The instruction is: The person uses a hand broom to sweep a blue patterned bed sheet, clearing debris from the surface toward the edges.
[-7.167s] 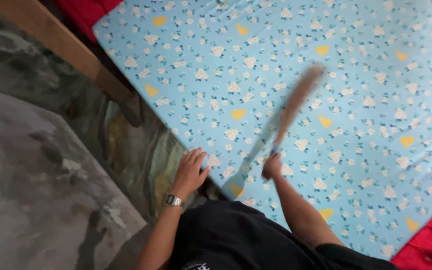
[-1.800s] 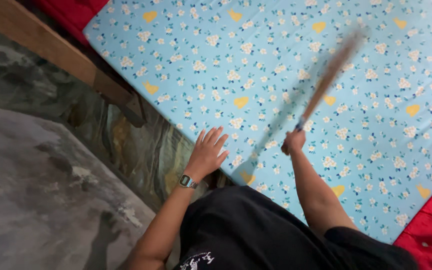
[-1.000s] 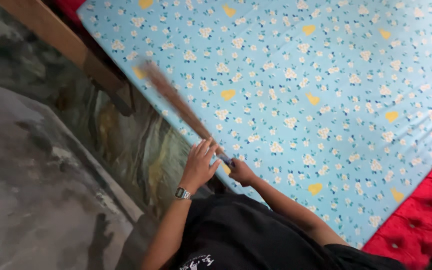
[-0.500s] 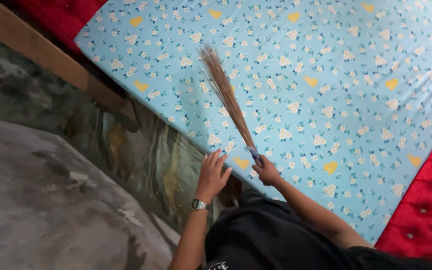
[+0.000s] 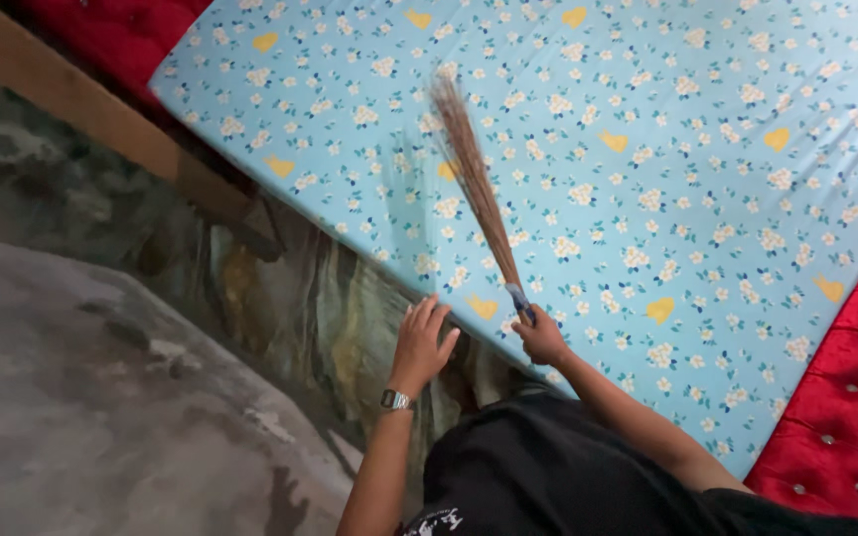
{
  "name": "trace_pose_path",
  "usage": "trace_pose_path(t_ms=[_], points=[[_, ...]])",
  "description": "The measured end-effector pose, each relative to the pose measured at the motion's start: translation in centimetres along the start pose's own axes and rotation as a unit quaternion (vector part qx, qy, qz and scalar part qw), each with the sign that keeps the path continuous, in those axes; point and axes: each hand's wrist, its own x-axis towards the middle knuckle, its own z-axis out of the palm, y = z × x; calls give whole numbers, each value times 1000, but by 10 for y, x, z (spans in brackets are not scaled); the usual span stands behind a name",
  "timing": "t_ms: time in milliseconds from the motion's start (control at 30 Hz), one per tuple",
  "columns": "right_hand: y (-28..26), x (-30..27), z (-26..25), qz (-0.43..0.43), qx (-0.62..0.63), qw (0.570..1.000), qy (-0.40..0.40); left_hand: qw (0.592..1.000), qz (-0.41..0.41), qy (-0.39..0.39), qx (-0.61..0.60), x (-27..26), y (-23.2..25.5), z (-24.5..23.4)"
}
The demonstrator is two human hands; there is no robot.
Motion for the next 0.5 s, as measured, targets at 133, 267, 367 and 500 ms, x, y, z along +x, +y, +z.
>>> trace_pose_path(t_ms=[133,267,367,500], points=[[-17,-8,-10,56,-3,998,-9,1000,5,25,11,4,14,0],[18,9,-19,-8,41,999,-20,1000,-6,8,17,7,31,12],[59,27,-27,-31,27,999,-15,1000,-4,10,30,9,44,29],[86,30,-62,-100,-6,995,4,1000,-9,19,11,16,73,53]])
